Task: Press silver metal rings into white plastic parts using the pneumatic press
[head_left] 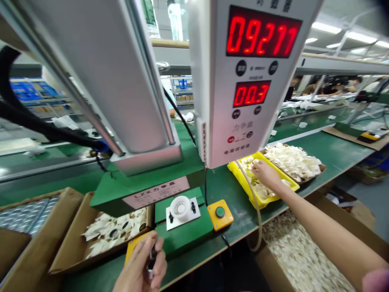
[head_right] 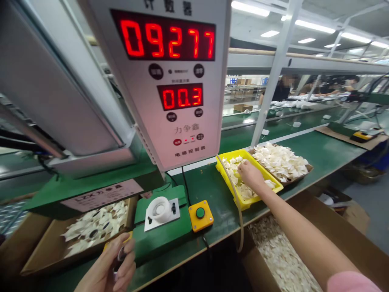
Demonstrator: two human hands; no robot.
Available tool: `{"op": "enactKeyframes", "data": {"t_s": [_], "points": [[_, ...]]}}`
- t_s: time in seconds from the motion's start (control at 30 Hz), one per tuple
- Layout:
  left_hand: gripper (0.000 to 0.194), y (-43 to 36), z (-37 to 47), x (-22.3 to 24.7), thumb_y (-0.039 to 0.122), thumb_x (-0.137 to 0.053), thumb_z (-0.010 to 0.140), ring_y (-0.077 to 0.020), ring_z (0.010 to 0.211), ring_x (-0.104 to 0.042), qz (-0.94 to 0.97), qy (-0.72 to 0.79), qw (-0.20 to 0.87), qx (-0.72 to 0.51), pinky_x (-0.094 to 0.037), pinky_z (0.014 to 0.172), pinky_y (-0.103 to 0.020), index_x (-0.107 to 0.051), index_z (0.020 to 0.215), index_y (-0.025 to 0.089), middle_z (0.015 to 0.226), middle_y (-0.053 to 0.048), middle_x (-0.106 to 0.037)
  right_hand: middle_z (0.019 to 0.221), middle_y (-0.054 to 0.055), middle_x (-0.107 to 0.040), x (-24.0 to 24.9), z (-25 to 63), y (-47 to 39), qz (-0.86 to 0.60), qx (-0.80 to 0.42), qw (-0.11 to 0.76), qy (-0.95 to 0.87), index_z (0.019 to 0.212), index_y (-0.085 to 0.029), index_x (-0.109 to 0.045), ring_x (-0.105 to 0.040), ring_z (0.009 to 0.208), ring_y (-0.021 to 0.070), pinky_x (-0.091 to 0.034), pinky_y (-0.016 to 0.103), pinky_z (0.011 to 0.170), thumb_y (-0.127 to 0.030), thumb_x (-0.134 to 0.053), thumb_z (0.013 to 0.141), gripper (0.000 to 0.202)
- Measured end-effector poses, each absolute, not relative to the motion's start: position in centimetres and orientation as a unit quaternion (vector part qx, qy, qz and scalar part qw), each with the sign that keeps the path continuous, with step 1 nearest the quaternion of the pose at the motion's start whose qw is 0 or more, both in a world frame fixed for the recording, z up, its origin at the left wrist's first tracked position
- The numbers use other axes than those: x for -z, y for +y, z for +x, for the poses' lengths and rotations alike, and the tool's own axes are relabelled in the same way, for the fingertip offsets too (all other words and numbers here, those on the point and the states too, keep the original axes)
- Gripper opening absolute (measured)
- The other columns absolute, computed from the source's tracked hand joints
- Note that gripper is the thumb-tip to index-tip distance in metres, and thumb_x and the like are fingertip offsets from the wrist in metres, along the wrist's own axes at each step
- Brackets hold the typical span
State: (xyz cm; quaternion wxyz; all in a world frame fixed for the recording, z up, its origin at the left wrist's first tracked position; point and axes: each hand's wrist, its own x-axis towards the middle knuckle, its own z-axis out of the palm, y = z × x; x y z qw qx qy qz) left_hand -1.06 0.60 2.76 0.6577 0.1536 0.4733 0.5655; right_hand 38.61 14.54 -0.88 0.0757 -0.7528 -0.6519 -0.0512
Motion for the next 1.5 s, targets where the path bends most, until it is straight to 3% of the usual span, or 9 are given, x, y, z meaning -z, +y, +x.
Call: {"op": "enactKeyframes", "data": {"t_s": [0.17, 0.27, 0.4, 0.53, 0.93, 1.03, 1.2, 1.37, 1.5], "points": [[0.017, 0.5, -1.4, -1.2, 0.034, -0.063, 0.079, -0.0010, 0.042, -0.024, 0.186, 0.467, 0.665, -0.552, -0.020, 0.032, -0.014, -0.060, 0.082, 0.017, 0.072, 0.004, -0.047, 0.108, 0.009, -0.055, -2.6, 32.7, 10.6, -0.661, 0.087, 0.242, -0.705, 0.100, -0.019, -0.057, -0.057, 0.095, 0.0186, -0.047, 0.032, 0.084, -0.032, -0.039, 0.094, 0.023], [0.021, 0.5, -1.0, -0.8, 0.036, -0.063, 0.079, -0.0040, 0.049, -0.038, 0.199, 0.478, 0.643, -0.564, -0.032, 0.038, -0.016, -0.061, 0.092, 0.019, 0.078, 0.002, -0.051, 0.109, 0.008, -0.056, -3.6, 26.2, 8.8, -0.486, 0.012, 0.306, -0.819, 0.101, -0.021, -0.056, -0.056, 0.097, 0.0166, -0.047, 0.031, 0.085, -0.026, -0.038, 0.094, 0.019], [0.033, -0.2, -0.8, -0.9, 0.026, -0.069, 0.073, -0.0112, 0.064, -0.052, 0.231, 0.494, 0.603, -0.583, -0.043, 0.053, -0.024, -0.054, 0.103, 0.026, 0.090, 0.000, -0.058, 0.099, 0.005, -0.060, -3.3, 19.0, 8.9, -0.391, -0.017, 0.265, -0.881, 0.105, -0.021, -0.056, -0.056, 0.089, 0.0155, -0.047, 0.030, 0.080, -0.020, -0.038, 0.094, 0.021], [0.028, -1.0, -1.7, -0.5, 0.033, -0.064, 0.078, -0.0068, 0.054, -0.046, 0.276, 0.523, 0.579, -0.562, -0.037, 0.047, -0.020, -0.053, 0.102, 0.024, 0.090, 0.000, -0.059, 0.099, 0.006, -0.062, -3.6, 16.4, 9.7, -0.332, 0.030, 0.166, -0.928, 0.101, -0.016, -0.058, -0.055, 0.088, 0.0177, -0.044, 0.030, 0.077, -0.011, -0.047, 0.087, 0.019], [0.042, -0.9, -2.9, 0.0, 0.057, -0.053, 0.078, -0.0108, 0.042, -0.034, 0.388, 0.633, 0.470, -0.477, -0.024, 0.040, -0.021, -0.062, 0.091, 0.018, 0.044, 0.007, -0.036, 0.088, 0.004, -0.063, -6.7, 15.5, 9.2, -0.282, 0.108, 0.027, -0.953, 0.090, -0.017, -0.059, -0.057, 0.070, 0.0162, -0.040, 0.027, 0.057, -0.007, -0.050, 0.083, 0.016], [0.040, -0.7, -3.8, -0.2, 0.056, -0.053, 0.077, -0.0164, 0.051, -0.048, 0.456, 0.688, 0.381, -0.417, -0.036, 0.049, -0.025, -0.065, 0.092, 0.021, 0.051, 0.002, -0.051, 0.100, 0.005, -0.063, -6.0, 16.1, 9.3, -0.289, 0.061, 0.050, -0.954, 0.098, -0.017, -0.059, -0.059, 0.083, 0.0168, -0.045, 0.027, 0.069, -0.005, -0.048, 0.083, 0.022], [0.041, -0.7, -6.0, 0.4, 0.050, -0.043, 0.083, -0.0270, 0.089, -0.062, 0.540, 0.766, 0.238, -0.256, -0.043, 0.076, -0.034, -0.062, 0.107, 0.024, 0.102, -0.009, -0.067, 0.120, 0.004, -0.059, -2.2, 19.7, 7.9, -0.409, -0.060, 0.172, -0.894, 0.124, -0.024, -0.048, -0.057, 0.102, 0.0170, -0.046, 0.029, 0.085, -0.011, -0.041, 0.088, 0.038], [0.029, -1.1, -6.5, 1.0, 0.034, -0.054, 0.075, -0.0283, 0.084, -0.064, 0.589, 0.746, 0.177, -0.256, -0.043, 0.061, -0.029, -0.067, 0.100, 0.025, 0.106, -0.011, -0.067, 0.099, 0.006, -0.067, 1.2, 23.5, 5.0, -0.520, -0.036, 0.231, -0.822, 0.122, -0.022, -0.049, -0.063, 0.085, 0.0193, -0.051, 0.034, 0.076, -0.027, -0.037, 0.095, 0.031], [0.018, -0.9, -5.7, -0.1, 0.027, -0.066, 0.061, -0.0257, 0.072, -0.062, 0.509, 0.723, 0.246, -0.397, -0.035, 0.047, -0.023, -0.069, 0.078, 0.028, 0.084, -0.009, -0.069, 0.084, 0.006, -0.067, 2.3, 24.2, 3.7, -0.524, 0.005, 0.144, -0.840, 0.118, -0.020, -0.052, -0.062, 0.074, 0.0222, -0.050, 0.036, 0.066, -0.024, -0.038, 0.094, 0.028]]}}
